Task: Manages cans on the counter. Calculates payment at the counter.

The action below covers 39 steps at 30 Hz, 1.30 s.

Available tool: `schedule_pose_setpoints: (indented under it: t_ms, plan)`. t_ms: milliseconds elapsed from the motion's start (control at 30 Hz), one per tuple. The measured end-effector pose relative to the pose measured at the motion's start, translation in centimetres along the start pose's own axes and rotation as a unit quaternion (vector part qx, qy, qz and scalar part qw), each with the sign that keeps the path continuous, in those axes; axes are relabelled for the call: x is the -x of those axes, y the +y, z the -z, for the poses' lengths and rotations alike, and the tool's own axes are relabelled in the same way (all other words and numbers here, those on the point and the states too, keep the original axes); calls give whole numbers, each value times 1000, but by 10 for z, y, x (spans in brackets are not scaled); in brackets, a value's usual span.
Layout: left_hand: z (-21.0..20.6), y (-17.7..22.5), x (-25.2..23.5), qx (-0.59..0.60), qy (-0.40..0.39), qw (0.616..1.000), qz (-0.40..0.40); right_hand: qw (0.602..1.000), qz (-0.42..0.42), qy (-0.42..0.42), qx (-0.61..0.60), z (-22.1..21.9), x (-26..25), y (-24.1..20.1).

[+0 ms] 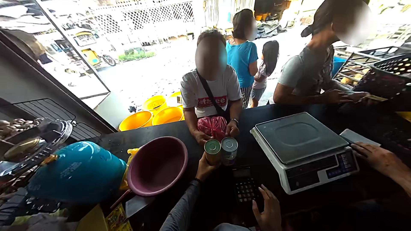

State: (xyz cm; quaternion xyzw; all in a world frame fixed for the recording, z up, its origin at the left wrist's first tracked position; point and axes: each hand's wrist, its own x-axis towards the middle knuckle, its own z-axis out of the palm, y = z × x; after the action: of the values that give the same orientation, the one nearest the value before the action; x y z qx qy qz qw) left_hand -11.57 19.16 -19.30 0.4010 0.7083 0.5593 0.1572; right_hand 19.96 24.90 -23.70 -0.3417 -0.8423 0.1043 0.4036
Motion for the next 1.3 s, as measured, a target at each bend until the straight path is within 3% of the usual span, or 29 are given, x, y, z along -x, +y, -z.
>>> schedule_pose_setpoints:
  t_ms: [567,900,1067,1200,1300]
  plan:
    - [4,3,2,-30,-16,999,-4,999,25,-7,43,-1,4,2]
    - [-4,12,8,-139,66,987,-48,999,34,-9,26,4,2,0]
    - [-5,15,21,-106,65,992,18,996,0,-83,-23,11,-7,-10]
    - [-7,21,21,-173,11,982,71,978,5,-209,-16,9,-9,-32]
    - [-12,13,22,-236,36,969,62,975,-10,-220,-9,9,-13,-30]
